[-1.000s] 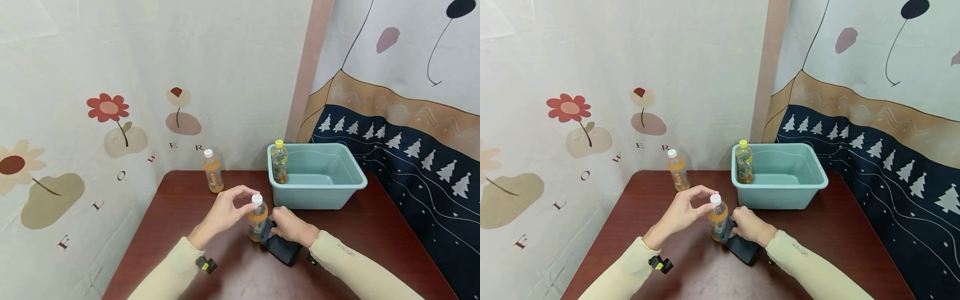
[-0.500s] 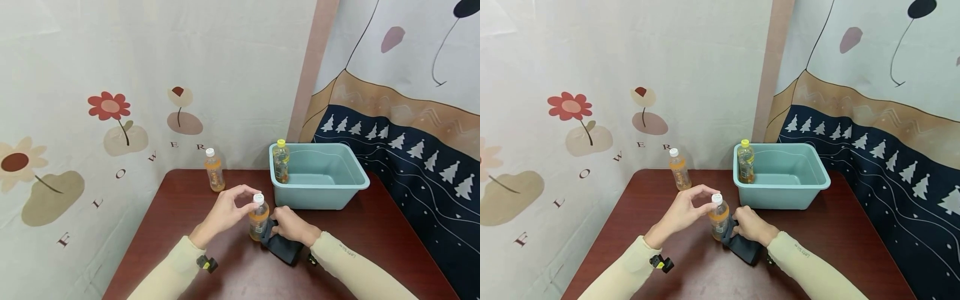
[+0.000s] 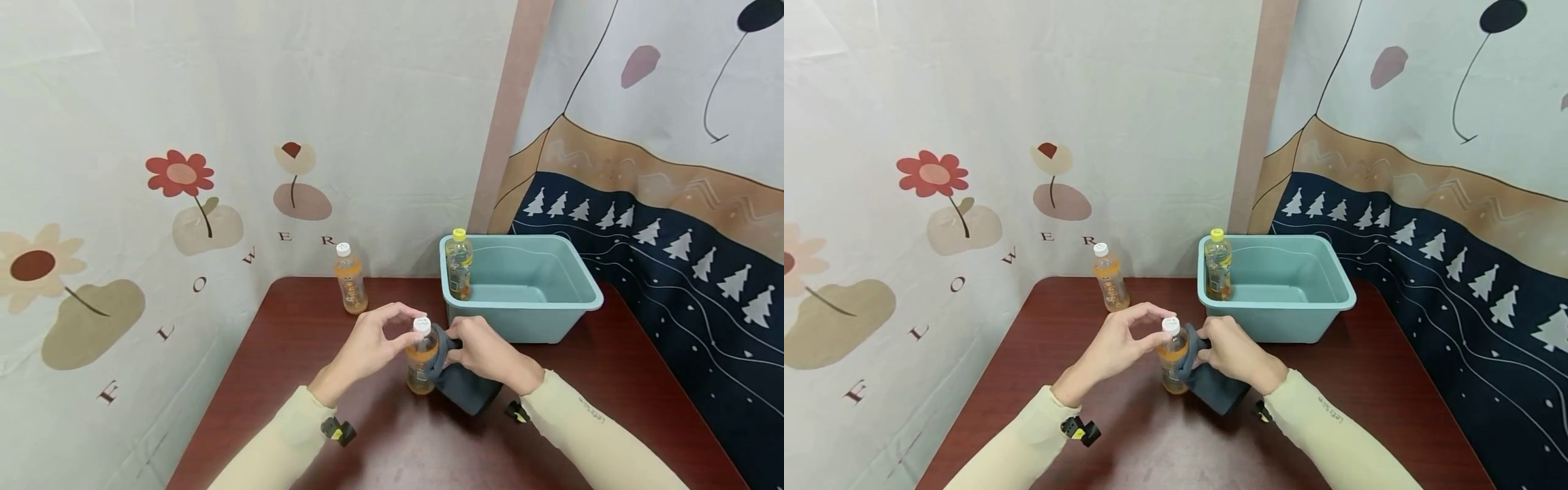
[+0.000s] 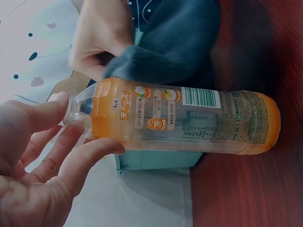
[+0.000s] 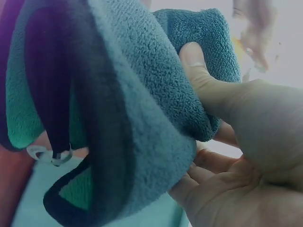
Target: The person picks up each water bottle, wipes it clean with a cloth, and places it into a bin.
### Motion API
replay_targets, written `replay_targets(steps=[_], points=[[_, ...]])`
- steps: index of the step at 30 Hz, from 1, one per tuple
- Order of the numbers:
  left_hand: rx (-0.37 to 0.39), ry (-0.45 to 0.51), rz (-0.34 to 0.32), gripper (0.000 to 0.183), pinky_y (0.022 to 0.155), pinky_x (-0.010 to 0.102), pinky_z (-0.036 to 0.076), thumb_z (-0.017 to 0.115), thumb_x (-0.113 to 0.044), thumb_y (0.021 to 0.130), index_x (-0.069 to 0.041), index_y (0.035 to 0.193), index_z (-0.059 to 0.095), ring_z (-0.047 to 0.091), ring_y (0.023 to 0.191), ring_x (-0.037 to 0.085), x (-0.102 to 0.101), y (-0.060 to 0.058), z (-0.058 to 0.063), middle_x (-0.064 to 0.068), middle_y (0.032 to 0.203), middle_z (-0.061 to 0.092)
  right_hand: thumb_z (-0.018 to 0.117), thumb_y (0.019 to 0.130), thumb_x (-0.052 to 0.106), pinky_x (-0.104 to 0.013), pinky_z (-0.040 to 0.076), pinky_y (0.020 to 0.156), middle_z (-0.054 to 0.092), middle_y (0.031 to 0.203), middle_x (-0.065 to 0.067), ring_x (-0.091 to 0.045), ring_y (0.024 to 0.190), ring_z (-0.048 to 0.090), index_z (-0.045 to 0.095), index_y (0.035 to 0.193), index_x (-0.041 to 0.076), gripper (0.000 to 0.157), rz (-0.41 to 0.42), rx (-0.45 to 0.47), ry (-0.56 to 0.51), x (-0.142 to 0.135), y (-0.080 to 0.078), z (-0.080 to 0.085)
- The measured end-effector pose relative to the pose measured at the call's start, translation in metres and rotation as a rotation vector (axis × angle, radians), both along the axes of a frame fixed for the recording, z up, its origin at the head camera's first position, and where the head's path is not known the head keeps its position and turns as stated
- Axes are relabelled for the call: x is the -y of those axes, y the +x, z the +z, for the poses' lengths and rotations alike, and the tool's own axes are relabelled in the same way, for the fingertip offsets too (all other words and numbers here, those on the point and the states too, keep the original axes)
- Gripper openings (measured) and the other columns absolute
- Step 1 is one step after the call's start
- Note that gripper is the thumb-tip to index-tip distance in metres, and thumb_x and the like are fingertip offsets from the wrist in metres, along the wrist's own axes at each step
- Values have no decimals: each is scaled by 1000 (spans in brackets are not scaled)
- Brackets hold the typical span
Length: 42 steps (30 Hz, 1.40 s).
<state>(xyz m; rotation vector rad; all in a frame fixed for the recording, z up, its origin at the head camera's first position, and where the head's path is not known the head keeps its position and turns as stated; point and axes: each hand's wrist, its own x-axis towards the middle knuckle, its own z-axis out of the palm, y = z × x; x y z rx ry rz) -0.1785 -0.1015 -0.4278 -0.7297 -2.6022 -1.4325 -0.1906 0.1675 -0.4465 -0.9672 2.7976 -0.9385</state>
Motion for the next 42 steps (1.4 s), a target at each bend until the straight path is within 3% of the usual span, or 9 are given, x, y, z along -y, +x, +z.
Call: replay_targets(steps=[9,17,25,33,37,40,42], points=[[1,-10,-8,35,107,43,66,94,-18,101,-31,132,85,82,125,19,-1,1,1,-9,132,86,100,94,18,-23,60,75,80,106,-2,-9,92,66,93,119,10,27,-53,-59,-72,4,6,31],[18,-20,-22,35,105,48,69,93,-18,103,-29,134,84,83,124,21,-3,1,1,-6,134,86,101,92,19,-24,59,76,81,106,-1,-8,92,66,92,122,10,32,-77,-51,-79,4,8,32],[-20,-43,-48,34,113,49,66,91,-19,105,-27,136,80,81,125,18,-6,5,-1,-6,130,85,103,90,18,-24,57,71,81,106,-2,-10,91,65,91,125,8,38,-109,-89,-62,-13,15,38],[-85,-10,-4,35,98,42,69,100,-23,96,-27,126,82,81,108,14,-16,8,0,-7,121,83,103,89,17,-25,58,76,82,103,4,-10,92,70,92,121,12,34,-141,-161,-94,-32,20,44],[-101,8,8,35,90,31,66,100,-23,95,-27,128,88,73,103,13,-17,7,-1,-5,114,78,103,89,17,-26,58,76,81,104,5,-11,94,71,93,119,13,32,-144,-150,-103,-32,21,44],[-81,25,-12,40,93,21,65,98,-22,97,-28,136,88,72,106,13,-16,6,-2,-4,114,76,103,89,15,-26,61,78,82,106,2,-13,95,72,93,118,11,32,-143,-134,-97,-30,21,42],[-74,45,-33,43,96,23,67,96,-19,99,-26,140,86,76,113,15,-15,5,-1,-3,118,80,102,90,16,-26,62,79,82,109,0,-14,97,73,92,119,10,32,-142,-123,-90,-28,21,41]])
